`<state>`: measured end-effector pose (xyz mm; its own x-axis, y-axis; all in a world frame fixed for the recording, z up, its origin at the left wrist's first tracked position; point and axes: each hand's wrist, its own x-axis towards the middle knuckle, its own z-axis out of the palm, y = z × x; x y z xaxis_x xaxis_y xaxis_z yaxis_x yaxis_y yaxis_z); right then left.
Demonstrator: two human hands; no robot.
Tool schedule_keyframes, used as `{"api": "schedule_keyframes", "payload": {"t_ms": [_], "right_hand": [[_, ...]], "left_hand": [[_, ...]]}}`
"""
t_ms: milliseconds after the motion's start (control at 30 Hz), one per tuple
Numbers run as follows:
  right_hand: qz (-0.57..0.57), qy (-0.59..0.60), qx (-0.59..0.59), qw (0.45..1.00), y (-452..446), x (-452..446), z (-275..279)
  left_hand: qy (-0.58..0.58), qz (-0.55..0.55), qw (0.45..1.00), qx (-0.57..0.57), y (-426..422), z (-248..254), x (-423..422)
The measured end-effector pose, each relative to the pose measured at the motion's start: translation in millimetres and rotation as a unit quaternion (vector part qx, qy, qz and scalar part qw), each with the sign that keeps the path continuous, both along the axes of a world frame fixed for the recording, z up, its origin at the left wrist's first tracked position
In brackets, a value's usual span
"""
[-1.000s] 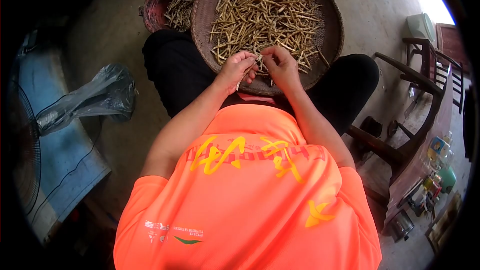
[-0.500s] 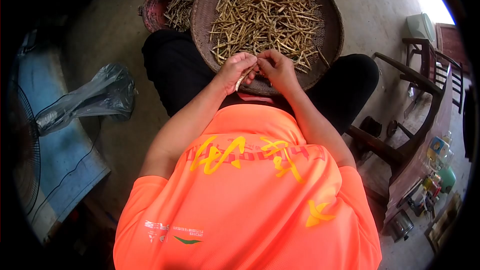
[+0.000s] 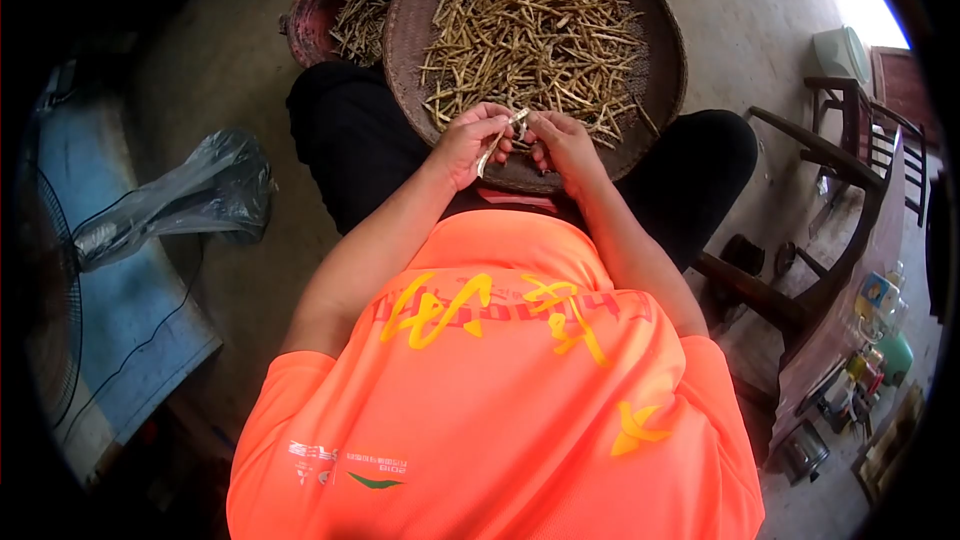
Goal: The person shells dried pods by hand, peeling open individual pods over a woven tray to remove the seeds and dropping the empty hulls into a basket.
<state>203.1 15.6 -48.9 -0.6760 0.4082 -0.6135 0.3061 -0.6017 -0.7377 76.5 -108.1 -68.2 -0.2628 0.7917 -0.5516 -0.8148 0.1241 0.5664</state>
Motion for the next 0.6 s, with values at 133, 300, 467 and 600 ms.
{"api": "schedule_keyframes", "payload": {"t_ms": [133,300,467,600], "right_hand": [[0.042,0.028,0.088,0.995,-0.3,-4.7,3.2],[0.048,0.061,0.122,0.99,-4.3,-4.3,-7.6],[0.053,0.042,0.145,0.987,-3.5,-6.8,7.3],[0.033,0.043,0.13,0.99,-0.1,-5.9,7.2]], "left_hand": [[0.024,-0.033,0.999,-0.003,0.0,0.2,1.3],[0.027,-0.049,0.998,-0.002,-0.1,8.2,6.2],[0.032,-0.052,0.998,-0.01,-1.9,14.1,-4.7],[0.017,0.08,0.997,0.008,2.2,26.5,-52.1]]}}
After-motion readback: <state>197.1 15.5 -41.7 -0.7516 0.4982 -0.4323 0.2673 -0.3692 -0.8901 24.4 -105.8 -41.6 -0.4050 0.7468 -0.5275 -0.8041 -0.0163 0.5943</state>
